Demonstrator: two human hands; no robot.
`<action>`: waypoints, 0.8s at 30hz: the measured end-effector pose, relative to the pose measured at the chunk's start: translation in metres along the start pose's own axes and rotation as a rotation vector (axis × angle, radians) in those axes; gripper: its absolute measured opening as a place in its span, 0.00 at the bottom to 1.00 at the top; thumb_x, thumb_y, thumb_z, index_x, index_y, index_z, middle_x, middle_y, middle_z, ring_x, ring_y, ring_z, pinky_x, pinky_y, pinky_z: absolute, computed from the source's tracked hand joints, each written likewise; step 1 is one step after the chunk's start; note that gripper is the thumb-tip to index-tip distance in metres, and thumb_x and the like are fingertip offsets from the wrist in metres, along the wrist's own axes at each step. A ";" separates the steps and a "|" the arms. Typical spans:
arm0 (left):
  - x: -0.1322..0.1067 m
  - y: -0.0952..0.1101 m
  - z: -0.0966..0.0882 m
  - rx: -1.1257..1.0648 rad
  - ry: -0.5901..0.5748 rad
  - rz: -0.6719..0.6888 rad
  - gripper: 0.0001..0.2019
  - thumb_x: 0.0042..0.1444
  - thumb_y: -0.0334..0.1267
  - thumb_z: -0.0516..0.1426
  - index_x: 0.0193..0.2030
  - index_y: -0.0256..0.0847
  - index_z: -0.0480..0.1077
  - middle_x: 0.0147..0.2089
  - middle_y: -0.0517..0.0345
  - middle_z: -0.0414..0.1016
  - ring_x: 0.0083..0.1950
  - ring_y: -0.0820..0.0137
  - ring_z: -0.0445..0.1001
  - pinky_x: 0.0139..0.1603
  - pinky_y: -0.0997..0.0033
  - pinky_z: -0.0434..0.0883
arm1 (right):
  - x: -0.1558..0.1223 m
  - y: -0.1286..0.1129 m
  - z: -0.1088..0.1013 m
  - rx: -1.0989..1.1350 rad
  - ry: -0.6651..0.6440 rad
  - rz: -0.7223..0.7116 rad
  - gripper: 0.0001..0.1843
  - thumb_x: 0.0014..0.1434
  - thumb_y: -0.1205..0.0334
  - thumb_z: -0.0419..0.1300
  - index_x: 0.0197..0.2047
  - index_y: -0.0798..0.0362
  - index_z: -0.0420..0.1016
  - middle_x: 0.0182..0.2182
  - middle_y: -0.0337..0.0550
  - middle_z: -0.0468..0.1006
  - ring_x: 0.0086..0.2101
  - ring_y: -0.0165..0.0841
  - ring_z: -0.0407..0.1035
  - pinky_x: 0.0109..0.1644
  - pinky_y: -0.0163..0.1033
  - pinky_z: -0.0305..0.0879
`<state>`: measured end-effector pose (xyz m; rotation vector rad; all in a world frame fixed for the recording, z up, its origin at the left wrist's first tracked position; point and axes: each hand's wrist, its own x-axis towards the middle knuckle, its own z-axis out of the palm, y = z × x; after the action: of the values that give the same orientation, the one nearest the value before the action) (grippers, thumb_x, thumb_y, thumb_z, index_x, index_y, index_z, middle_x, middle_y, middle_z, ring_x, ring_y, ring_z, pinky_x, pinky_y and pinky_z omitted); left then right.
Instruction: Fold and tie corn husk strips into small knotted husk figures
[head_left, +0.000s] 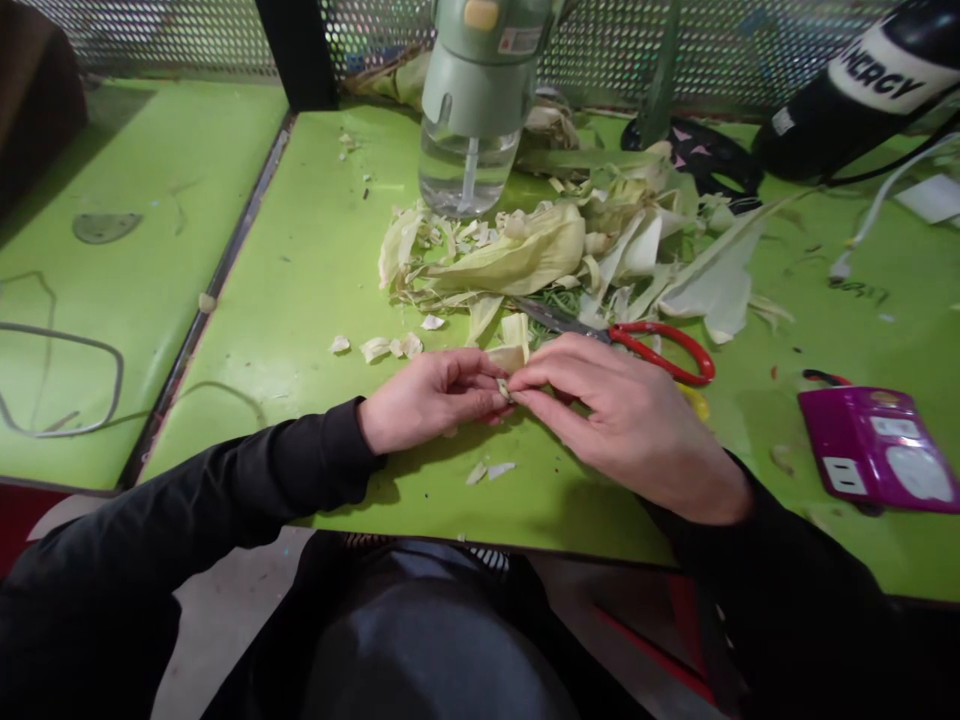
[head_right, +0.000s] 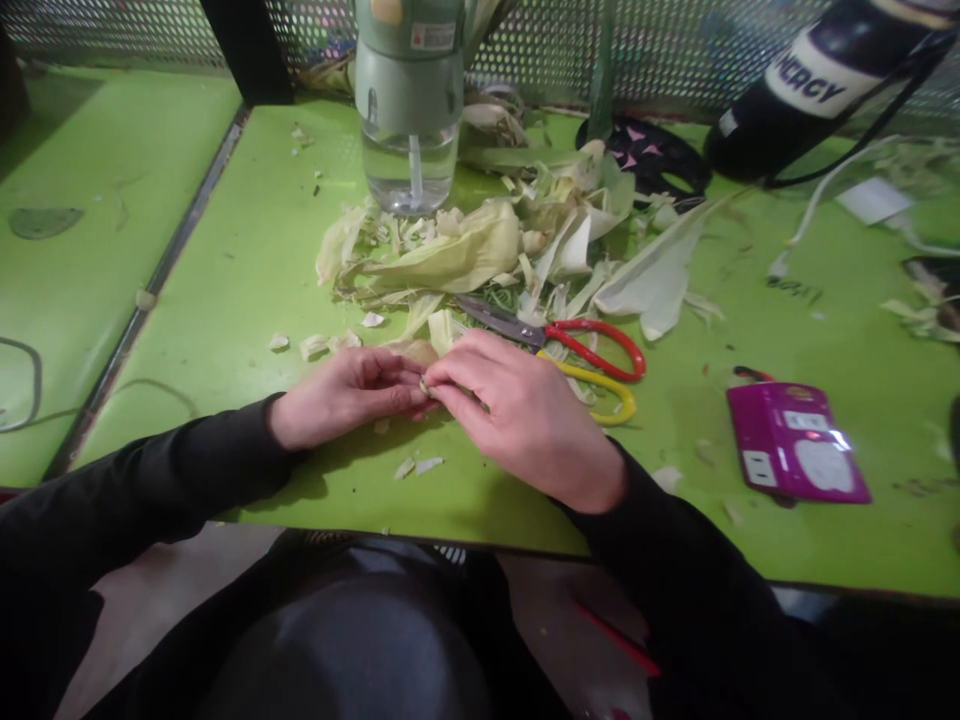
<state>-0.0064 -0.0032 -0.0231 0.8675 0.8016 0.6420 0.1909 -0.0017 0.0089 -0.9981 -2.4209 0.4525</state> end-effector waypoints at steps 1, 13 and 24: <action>0.000 0.000 0.000 -0.008 0.001 0.001 0.03 0.57 0.25 0.62 0.37 0.32 0.71 0.31 0.58 0.79 0.29 0.79 0.75 0.34 0.80 0.72 | 0.000 0.000 -0.001 0.015 0.011 0.023 0.04 0.65 0.65 0.59 0.40 0.49 0.76 0.35 0.41 0.79 0.33 0.32 0.74 0.37 0.38 0.69; -0.002 -0.004 -0.003 0.061 -0.020 0.084 0.07 0.54 0.30 0.65 0.40 0.33 0.74 0.33 0.57 0.79 0.33 0.76 0.76 0.40 0.74 0.74 | 0.001 -0.004 -0.001 0.097 0.004 0.032 0.04 0.64 0.69 0.59 0.39 0.50 0.73 0.31 0.37 0.78 0.28 0.29 0.71 0.33 0.36 0.67; -0.002 -0.005 -0.002 0.007 -0.075 0.135 0.07 0.54 0.31 0.65 0.39 0.33 0.73 0.34 0.54 0.81 0.35 0.74 0.79 0.42 0.74 0.75 | 0.001 0.001 0.001 0.029 0.082 -0.077 0.04 0.65 0.65 0.61 0.39 0.48 0.77 0.39 0.42 0.80 0.39 0.34 0.75 0.43 0.41 0.72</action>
<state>-0.0086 -0.0061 -0.0275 0.9525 0.6825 0.7218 0.1906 -0.0002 0.0079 -0.8908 -2.3630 0.4109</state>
